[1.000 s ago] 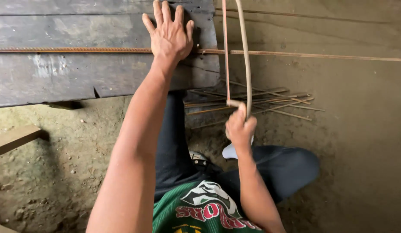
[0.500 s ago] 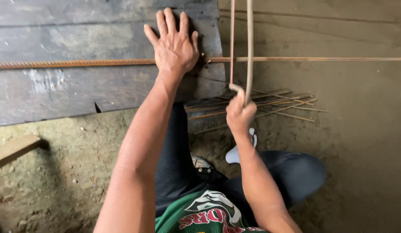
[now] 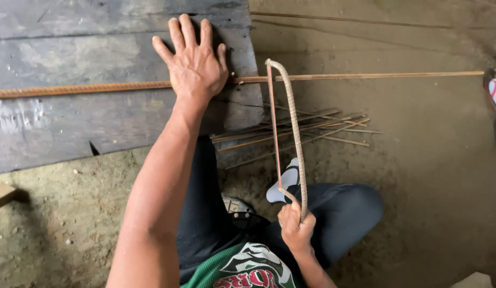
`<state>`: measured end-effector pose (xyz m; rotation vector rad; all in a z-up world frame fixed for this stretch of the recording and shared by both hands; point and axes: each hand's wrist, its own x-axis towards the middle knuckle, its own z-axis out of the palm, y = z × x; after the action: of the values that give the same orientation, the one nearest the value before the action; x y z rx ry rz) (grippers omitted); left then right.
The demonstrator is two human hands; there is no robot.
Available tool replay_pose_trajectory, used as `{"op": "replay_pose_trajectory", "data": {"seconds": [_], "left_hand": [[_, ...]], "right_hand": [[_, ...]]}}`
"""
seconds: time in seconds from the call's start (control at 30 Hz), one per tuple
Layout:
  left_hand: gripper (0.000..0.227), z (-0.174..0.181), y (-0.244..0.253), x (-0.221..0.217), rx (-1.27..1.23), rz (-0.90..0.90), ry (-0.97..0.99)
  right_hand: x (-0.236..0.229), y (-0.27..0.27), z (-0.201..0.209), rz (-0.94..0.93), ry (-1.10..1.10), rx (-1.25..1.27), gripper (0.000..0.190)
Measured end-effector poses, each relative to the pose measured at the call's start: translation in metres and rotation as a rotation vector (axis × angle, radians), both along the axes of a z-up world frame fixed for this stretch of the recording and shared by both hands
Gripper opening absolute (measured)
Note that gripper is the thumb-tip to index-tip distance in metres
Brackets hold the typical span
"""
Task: Sawing a metal rebar on a wooden table using a hacksaw
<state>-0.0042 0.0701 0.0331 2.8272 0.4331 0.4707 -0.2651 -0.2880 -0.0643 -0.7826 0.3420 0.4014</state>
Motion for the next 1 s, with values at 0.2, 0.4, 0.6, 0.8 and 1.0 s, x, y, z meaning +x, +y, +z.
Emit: {"op": "replay_pose_trajectory", "data": {"seconds": [0.2,0.4,0.6,0.8,1.0], "left_hand": [[0.054,0.017,-0.003,-0.009,0.091,-0.031,-0.170],[0.054,0.012,-0.004,-0.009,0.014,0.003,0.049],[0.050,-0.007,0.002,-0.004,0.129,-0.035,-0.150],[0.055,-0.002,0.000,-0.007,0.204,-0.021,-0.199],[0.048,0.009,-0.003,-0.015,0.264,-0.017,-0.285]], "right_hand": [[0.144,0.071,-0.011,0.026,-0.041,0.314,0.068],[0.196,0.132,0.080,-0.144,-0.528,-1.148,0.034],[0.060,0.075,0.081,0.059,-0.489,-1.017,0.037],[0.008,0.043,0.048,-0.032,-0.308,-1.187,0.040],[0.171,0.136,0.088,-0.082,-0.243,-0.954,0.030]]}}
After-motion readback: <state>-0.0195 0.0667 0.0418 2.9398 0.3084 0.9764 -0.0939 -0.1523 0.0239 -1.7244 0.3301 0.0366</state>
